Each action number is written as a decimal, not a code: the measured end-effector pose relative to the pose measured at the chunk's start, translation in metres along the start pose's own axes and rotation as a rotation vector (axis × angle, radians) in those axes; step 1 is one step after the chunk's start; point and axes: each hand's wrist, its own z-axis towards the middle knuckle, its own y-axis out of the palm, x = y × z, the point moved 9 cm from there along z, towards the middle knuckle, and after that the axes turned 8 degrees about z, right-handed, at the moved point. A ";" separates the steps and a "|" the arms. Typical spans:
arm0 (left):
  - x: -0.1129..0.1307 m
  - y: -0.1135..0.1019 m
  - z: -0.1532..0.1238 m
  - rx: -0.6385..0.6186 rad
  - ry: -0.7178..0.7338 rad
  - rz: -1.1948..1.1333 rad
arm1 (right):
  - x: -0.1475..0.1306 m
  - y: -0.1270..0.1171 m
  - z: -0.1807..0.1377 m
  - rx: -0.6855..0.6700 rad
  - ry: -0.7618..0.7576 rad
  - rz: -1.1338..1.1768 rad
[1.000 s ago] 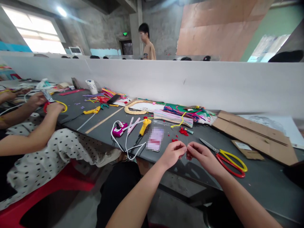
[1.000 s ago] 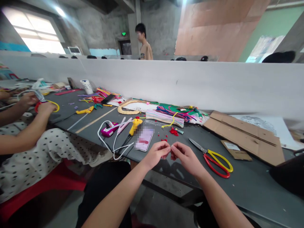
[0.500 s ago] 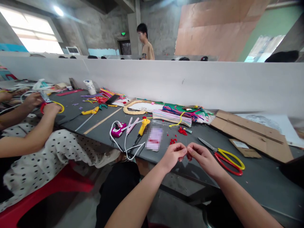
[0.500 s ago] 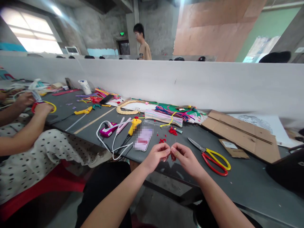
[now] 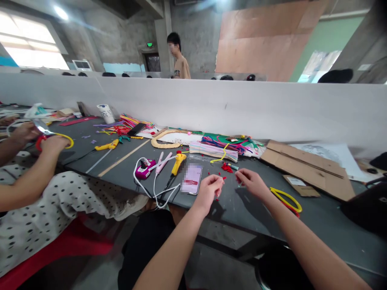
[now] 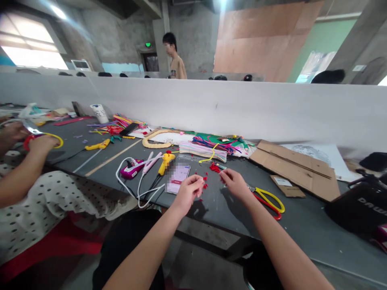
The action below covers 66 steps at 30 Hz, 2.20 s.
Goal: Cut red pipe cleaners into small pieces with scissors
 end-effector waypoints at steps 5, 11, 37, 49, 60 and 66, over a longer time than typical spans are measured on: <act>0.005 -0.016 0.008 0.113 -0.009 -0.092 | 0.040 -0.015 0.067 0.064 0.091 -0.394; 0.021 -0.021 0.005 0.102 -0.002 -0.141 | 0.049 -0.005 0.090 0.002 0.124 -0.596; 0.031 -0.029 -0.002 0.131 -0.007 -0.128 | 0.092 -0.146 -0.022 0.089 0.241 -0.679; 0.027 -0.025 -0.005 0.123 -0.045 -0.049 | 0.084 -0.107 -0.094 0.018 0.116 -0.628; 0.031 -0.028 -0.001 0.144 -0.029 -0.105 | 0.066 -0.072 -0.008 0.026 0.036 -0.625; 0.031 -0.026 -0.001 0.138 -0.029 -0.113 | 0.058 -0.055 0.016 0.024 0.011 -0.601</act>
